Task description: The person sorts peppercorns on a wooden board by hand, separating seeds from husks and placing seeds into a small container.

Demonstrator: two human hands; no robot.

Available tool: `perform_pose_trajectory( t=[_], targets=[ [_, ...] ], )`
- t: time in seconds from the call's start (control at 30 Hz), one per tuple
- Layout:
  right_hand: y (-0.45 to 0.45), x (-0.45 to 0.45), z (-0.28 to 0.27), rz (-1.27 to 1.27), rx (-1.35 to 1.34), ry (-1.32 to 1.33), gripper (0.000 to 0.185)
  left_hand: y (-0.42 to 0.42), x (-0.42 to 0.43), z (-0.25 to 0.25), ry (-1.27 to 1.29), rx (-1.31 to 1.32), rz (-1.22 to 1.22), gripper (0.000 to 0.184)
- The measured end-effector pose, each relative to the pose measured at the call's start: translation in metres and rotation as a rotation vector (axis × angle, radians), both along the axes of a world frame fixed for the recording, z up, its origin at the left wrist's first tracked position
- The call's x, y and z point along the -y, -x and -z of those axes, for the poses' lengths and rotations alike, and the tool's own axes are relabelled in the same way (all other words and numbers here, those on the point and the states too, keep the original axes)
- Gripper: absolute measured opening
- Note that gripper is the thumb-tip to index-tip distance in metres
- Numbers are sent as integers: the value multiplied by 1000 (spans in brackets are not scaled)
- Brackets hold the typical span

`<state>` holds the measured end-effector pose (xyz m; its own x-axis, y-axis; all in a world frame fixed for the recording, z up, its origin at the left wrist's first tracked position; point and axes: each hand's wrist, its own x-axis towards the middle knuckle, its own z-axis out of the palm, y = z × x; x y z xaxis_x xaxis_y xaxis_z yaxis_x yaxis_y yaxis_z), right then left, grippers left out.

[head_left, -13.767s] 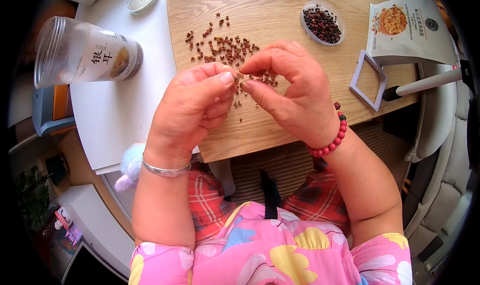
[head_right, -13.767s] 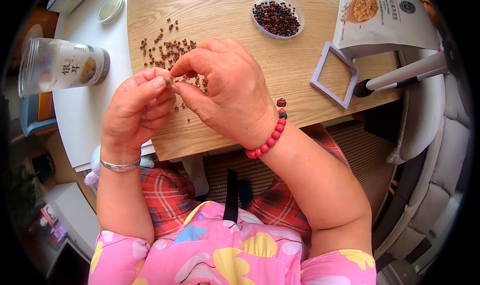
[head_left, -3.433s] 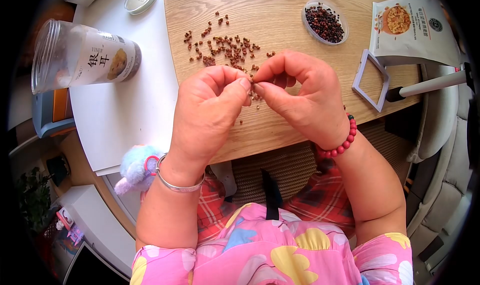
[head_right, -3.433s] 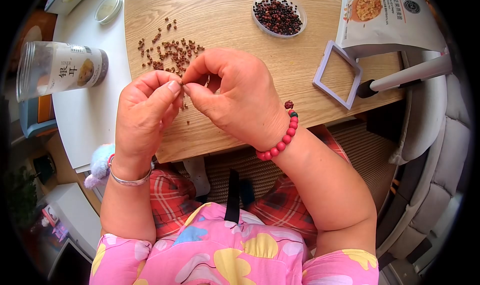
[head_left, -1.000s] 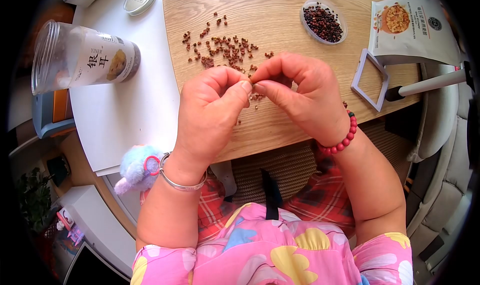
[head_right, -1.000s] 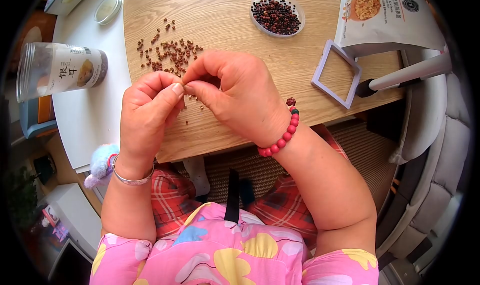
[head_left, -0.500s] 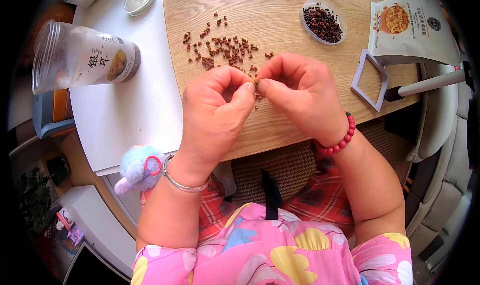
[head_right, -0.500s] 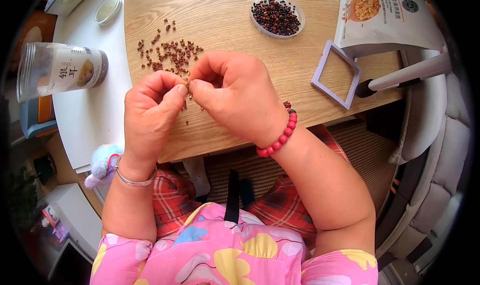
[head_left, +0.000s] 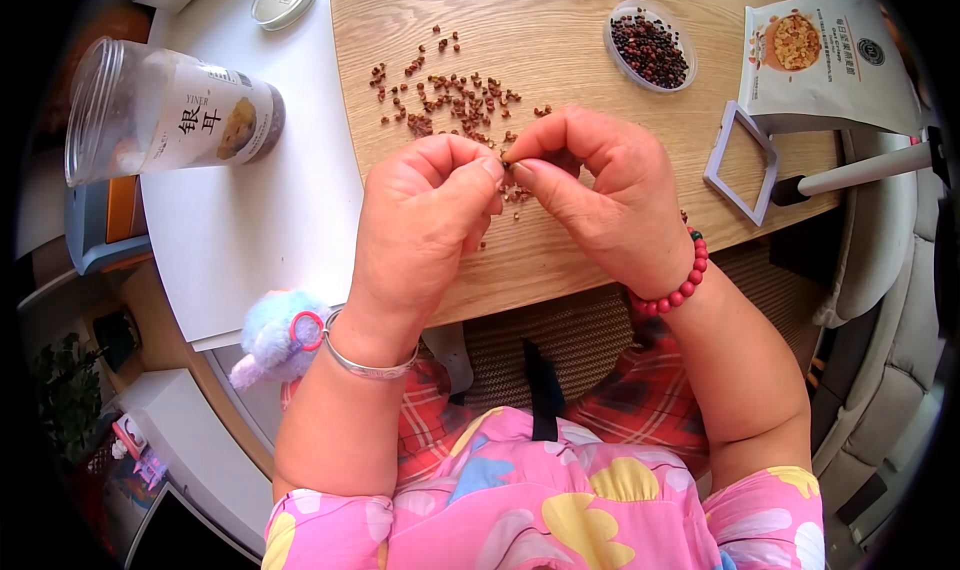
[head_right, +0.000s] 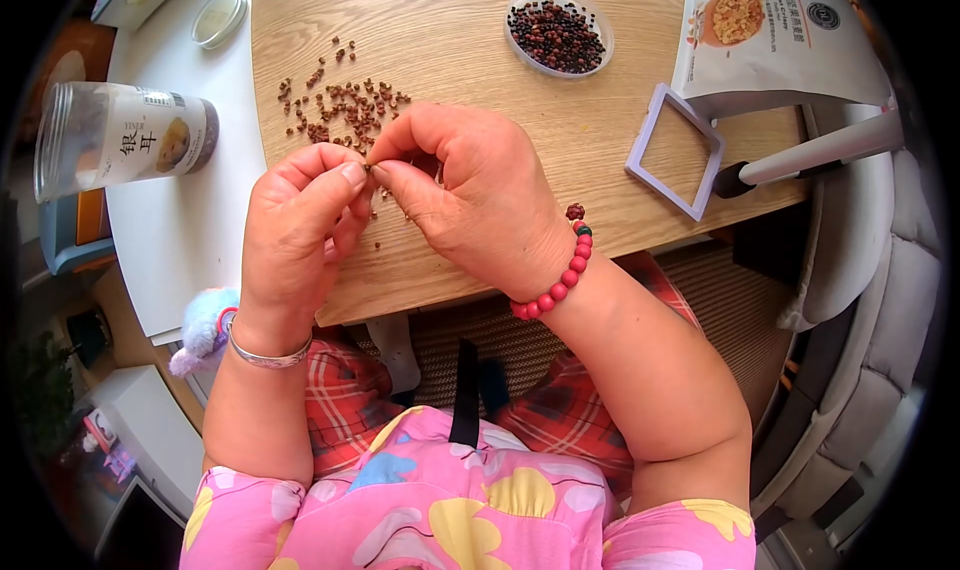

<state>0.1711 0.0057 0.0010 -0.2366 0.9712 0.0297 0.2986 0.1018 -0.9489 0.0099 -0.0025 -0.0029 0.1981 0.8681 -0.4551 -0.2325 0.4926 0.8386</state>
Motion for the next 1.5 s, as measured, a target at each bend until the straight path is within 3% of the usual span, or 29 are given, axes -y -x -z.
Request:
perform_pose_trajectory(
  t=[0.37,0.43,0.77,0.97,1.03,1.5],
  targets=[
    [-2,0,0,7,-80,86,8,0,0,1,-57,-11,10,7],
    [-5,-2,0,-42,-178,284,9,0,1,1,-67,-7,15,7],
    [1,-1,0,56,-39,167,8,-8,5,5,-153,-42,5,4],
    [-4,-3,3,43,-62,223,11,-11,6,0,-149,-89,-3,7],
    [-7,-3,-3,-39,-112,370,8,-11,6,-1,-138,-70,-10,8],
    [1,-1,3,30,-296,183,7,-4,2,-1,70,169,-37,10]
  ],
)
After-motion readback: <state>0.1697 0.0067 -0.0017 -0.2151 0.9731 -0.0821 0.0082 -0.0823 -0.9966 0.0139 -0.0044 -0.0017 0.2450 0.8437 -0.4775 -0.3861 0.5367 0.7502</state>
